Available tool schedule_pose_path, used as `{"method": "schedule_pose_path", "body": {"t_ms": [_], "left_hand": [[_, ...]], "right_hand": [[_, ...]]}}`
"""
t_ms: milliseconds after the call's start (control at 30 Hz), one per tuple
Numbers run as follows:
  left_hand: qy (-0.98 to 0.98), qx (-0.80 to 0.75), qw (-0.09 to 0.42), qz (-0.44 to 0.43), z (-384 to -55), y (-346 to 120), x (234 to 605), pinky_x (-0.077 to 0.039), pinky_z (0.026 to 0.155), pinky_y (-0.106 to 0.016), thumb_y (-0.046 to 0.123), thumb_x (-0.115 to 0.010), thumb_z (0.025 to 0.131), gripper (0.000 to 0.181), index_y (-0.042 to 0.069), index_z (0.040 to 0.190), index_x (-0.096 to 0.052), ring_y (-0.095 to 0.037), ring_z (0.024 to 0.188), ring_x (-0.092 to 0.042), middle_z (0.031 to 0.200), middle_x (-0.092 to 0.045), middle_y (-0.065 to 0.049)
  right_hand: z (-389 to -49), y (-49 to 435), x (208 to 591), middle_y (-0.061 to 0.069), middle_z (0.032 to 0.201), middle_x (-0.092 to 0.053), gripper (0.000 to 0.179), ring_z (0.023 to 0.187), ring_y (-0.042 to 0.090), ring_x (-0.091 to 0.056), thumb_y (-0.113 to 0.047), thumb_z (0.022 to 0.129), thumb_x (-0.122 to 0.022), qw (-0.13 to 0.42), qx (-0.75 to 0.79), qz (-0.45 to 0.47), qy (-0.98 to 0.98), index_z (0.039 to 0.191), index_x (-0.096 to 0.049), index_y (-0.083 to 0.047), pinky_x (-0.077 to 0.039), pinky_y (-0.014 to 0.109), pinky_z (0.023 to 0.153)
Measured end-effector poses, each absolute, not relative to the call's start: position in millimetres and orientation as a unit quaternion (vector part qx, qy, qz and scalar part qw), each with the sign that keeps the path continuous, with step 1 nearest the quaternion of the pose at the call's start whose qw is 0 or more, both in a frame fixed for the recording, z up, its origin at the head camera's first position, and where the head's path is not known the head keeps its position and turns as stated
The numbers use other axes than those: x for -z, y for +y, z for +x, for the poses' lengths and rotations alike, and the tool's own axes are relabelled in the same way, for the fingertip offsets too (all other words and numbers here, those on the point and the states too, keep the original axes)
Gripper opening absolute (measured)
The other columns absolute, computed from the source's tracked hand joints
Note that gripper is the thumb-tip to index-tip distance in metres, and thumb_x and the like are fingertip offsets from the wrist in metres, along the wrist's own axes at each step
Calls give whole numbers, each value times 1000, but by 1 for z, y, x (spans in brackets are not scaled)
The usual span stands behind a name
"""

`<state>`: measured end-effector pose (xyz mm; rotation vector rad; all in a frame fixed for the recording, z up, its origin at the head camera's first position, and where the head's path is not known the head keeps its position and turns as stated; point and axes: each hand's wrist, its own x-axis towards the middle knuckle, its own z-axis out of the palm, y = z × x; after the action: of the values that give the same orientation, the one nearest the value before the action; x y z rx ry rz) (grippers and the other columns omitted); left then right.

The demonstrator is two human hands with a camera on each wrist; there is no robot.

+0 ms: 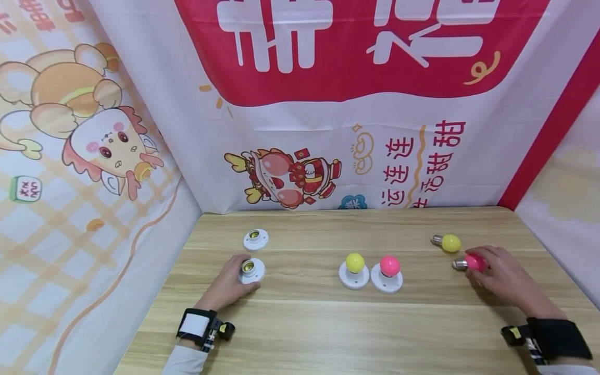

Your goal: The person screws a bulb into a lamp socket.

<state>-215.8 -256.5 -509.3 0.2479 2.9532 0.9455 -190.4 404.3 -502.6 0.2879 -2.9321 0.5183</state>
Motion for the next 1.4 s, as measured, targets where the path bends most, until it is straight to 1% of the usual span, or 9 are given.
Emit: {"method": "schedule_pose_path", "body": {"t_ms": [233, 333, 500, 667, 800, 900, 1033, 1167, 1400], "left_hand": [[952, -298, 21, 68, -217, -257, 509, -49, 118, -58, 26, -90, 87, 79, -4, 149, -51, -39, 135, -58, 147, -58, -23], [952, -297, 16, 72, -218, -256, 509, -49, 117, -58, 25, -90, 86, 78, -4, 147, -52, -39, 134, -60, 145, -59, -23], [951, -299, 9, 79, -218, -254, 508, -50, 116, -57, 24, -91, 85, 76, -5, 145, -54, -39, 131, -61, 143, -61, -23], [949, -305, 6, 79, -219, -253, 507, -50, 116, -57, 23, -91, 85, 75, -3, 145, -54, -37, 132, -61, 143, -61, -21], [947, -311, 3, 82, -219, -252, 507, -50, 117, -57, 21, -91, 84, 75, -3, 144, -54, -37, 132, -61, 144, -59, -20], [946, -313, 0, 86, -220, -251, 508, -50, 117, -56, 20, -91, 84, 74, -2, 144, -54, -37, 131, -60, 143, -59, -20], [946, -311, -4, 91, -220, -249, 508, -50, 117, -55, 21, -91, 84, 74, -2, 144, -54, -36, 132, -60, 143, -59, -19], [946, -309, -4, 93, -219, -246, 507, -50, 118, -55, 21, -92, 84, 75, -1, 145, -54, -36, 133, -60, 145, -58, -19], [946, -307, -2, 100, -217, -243, 506, -49, 118, -56, 21, -92, 84, 77, -1, 147, -53, -37, 135, -59, 146, -59, -20]], "right_hand": [[-191, 406, 499, 32, 116, -66, 57, 91, 37, -65, -19, 88, -86, 37, -200, 75, -976, 133, -61, 7, -63, 57, 78], [-191, 405, 498, 29, 113, -69, 56, 88, 32, -66, -21, 90, -85, 24, -204, 72, -976, 133, -61, 5, -63, 51, 74], [-190, 404, 496, 28, 113, -69, 56, 88, 30, -66, -23, 89, -86, 22, -208, 74, -975, 132, -63, 4, -63, 49, 73], [-189, 403, 496, 30, 118, -67, 55, 89, 33, -68, -20, 87, -88, 41, -208, 80, -974, 131, -63, 3, -65, 51, 74], [-188, 403, 497, 33, 125, -61, 55, 90, 34, -68, -18, 88, -88, 50, -204, 82, -974, 134, -63, 0, -66, 51, 73], [-186, 402, 497, 33, 127, -56, 55, 94, 39, -65, -18, 87, -88, 49, -205, 83, -974, 135, -64, -2, -65, 57, 77], [-184, 399, 495, 30, 126, -56, 53, 100, 45, -63, -18, 86, -89, 64, -206, 97, -972, 132, -66, -4, -64, 63, 81], [-183, 397, 492, 30, 127, -59, 51, 101, 43, -64, -19, 87, -87, 74, -205, 114, -969, 132, -67, -3, -65, 62, 80], [-184, 395, 488, 32, 130, -61, 50, 101, 44, -68, -17, 89, -85, 67, -217, 113, -967, 135, -67, -5, -65, 59, 80]]}}
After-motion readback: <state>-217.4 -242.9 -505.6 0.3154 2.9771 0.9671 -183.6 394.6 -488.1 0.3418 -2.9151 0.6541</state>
